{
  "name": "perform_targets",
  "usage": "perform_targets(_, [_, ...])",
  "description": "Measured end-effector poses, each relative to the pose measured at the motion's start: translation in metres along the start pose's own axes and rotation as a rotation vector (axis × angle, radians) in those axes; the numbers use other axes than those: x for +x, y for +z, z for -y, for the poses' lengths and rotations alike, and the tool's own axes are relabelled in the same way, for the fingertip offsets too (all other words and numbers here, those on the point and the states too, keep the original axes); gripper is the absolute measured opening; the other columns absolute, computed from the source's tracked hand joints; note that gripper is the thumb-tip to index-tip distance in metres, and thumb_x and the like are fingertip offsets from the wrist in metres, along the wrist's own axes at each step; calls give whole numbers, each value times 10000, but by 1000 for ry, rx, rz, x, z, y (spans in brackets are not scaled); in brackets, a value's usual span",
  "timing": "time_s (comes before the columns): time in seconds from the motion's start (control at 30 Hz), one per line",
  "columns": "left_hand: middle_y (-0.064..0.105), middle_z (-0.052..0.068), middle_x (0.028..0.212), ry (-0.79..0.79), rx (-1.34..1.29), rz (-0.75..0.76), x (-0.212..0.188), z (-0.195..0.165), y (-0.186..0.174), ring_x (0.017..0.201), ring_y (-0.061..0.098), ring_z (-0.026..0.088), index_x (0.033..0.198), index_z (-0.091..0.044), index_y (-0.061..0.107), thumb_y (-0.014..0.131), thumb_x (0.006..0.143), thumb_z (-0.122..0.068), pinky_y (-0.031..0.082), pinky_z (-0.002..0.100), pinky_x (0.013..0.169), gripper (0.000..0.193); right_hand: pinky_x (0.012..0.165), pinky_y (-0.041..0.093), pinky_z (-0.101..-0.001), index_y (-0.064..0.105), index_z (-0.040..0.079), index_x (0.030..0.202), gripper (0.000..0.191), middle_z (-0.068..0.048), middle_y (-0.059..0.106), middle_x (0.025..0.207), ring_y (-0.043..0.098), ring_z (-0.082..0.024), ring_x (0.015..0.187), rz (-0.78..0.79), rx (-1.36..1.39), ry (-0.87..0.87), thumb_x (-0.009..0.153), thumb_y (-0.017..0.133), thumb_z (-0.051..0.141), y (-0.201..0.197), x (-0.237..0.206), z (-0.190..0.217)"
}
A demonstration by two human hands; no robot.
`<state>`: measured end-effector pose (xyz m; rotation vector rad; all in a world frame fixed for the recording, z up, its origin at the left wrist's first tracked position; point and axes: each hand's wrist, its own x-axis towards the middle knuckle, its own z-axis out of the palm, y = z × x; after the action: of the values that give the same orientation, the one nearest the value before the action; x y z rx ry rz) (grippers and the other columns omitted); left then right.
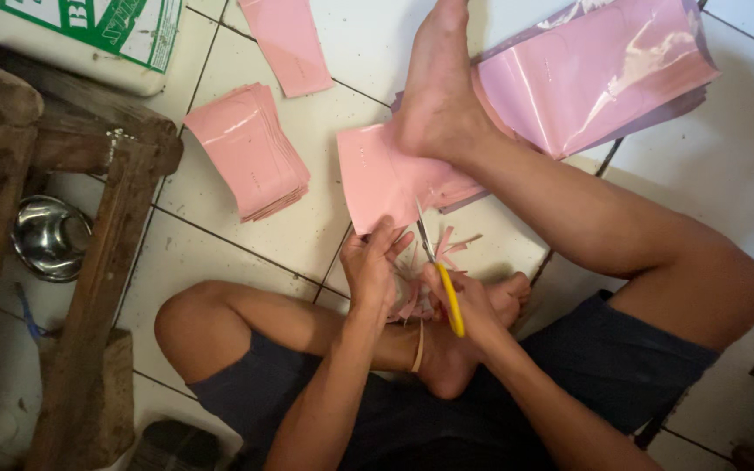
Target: The person sits on the tiled floor and cuts pink plastic sheets into narrow strips with scissors, one sheet at a time, setting cut pieces aside and stacking finished pieces with others on the floor.
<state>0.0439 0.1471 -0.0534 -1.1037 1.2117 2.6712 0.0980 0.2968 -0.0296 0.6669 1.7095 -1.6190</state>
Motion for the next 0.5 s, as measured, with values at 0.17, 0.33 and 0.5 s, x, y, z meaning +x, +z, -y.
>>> perform_targets(0.17, [690, 100, 998, 26, 39, 3, -3, 3, -2, 856, 711, 195, 1051, 37, 670, 696, 939, -57, 644, 322, 722, 149, 469, 384, -260, 690, 74, 854, 484, 30, 533, 622, 505, -85, 524, 0, 25, -17, 919, 646, 552, 0, 3, -12])
perform_targets(0.33, [679, 96, 973, -13, -6, -15, 2, 4, -6, 844, 712, 203, 1037, 45, 647, 719, 925, -57, 651, 335, 728, 167, 388, 310, -266, 731, 30, 824, 458, 26, 463, 530, 422, -92, 416, -110, 47, 64, 888, 734, 484, 3, 11, -7])
perform_targets(0.5, [703, 125, 1010, -47, -5, -24, 5, 5, -9, 867, 725, 228, 1076, 47, 653, 717, 915, -58, 646, 343, 731, 204, 319, 300, -289, 749, 40, 783, 394, -2, 459, 463, 397, -112, 338, -162, 28, 117, 852, 763, 428, 2, 1, 3])
